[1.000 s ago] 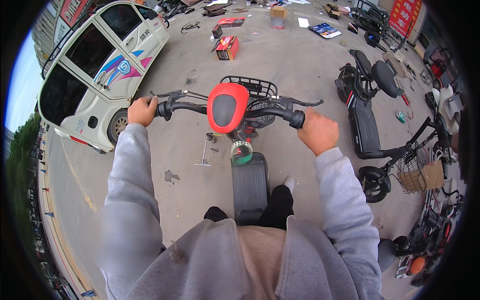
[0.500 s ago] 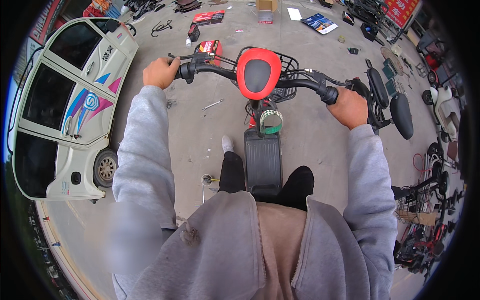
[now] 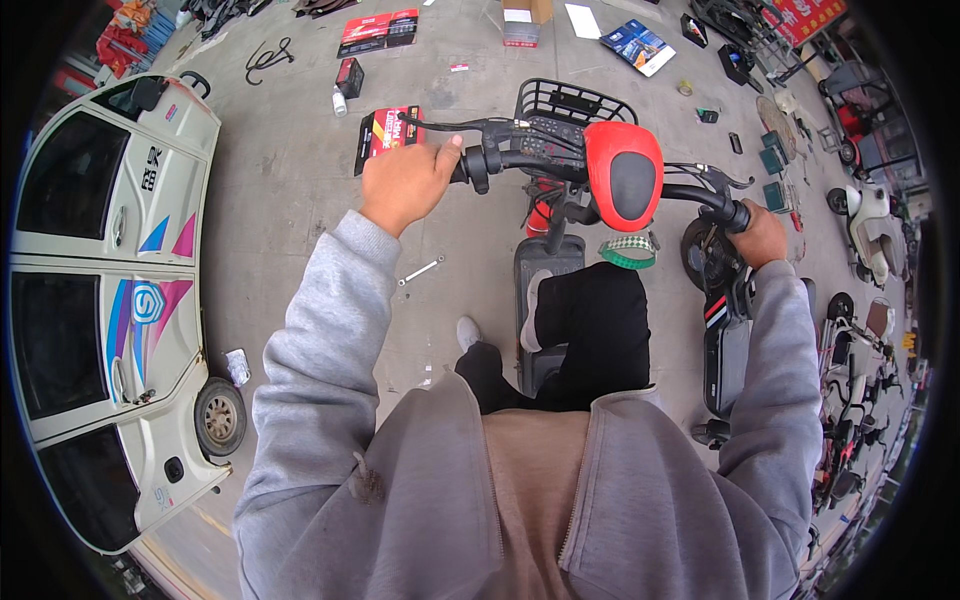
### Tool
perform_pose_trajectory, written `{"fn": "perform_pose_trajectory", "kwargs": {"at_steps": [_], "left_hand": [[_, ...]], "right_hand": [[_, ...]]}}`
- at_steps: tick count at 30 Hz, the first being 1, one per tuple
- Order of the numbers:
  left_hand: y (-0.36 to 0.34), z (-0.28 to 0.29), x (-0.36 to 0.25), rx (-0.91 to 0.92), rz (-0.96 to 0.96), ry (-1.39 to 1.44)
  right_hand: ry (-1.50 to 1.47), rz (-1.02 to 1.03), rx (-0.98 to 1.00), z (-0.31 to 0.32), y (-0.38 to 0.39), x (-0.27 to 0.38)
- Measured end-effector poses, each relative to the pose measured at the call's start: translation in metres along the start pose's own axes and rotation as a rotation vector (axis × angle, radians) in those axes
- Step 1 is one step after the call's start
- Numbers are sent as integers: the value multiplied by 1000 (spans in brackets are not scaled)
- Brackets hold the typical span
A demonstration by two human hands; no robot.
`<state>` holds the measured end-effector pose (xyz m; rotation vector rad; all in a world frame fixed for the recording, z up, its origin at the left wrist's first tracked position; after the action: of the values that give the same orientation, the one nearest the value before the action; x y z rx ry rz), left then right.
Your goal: The person attaches a green strap to the handlebar of a red electric scooter, rides it briefly, then dismounts and uses a screwdriver to tighten screws on the scooter's deck and front wheel. The person also picks up a screwdriver from the ground and continues working on the scooter.
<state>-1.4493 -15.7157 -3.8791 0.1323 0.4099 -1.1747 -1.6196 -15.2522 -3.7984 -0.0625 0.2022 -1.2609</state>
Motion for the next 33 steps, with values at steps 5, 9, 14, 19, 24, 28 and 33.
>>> {"fn": "perform_pose_trajectory", "kwargs": {"at_steps": [5,9,14,19,24,28,33], "left_hand": [[-99,10,-50,172,-395,95],[-184,1,-86,267,-576,110],[-282,-13,-131,297,-692,143],[-377,-16,-152,358,-723,154],[-452,-23,-154,378,-762,153],[-532,-44,-154,299,-768,84],[-603,-63,-158,331,-739,50]], "right_hand": [[-43,-93,50,-17,-109,-44],[37,-181,8,-38,-178,-90],[239,-450,-233,-65,-226,-135],[142,-736,-522,-139,-161,-94],[116,-1418,486,-259,32,5],[-251,-1407,383,-318,71,81],[-325,-1396,393,-343,14,123]]}}
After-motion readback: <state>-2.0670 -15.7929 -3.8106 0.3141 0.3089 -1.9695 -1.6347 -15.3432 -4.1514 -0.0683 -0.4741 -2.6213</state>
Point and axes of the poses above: each hand's wrist, its own y-axis away from the middle knuckle, its own z-axis out of the back of the hand, x = y × z, the point moved 6 cm from there along -y, towards the middle knuckle, and after that the axes turned 10 degrees about -x, right-handed, at the moved point
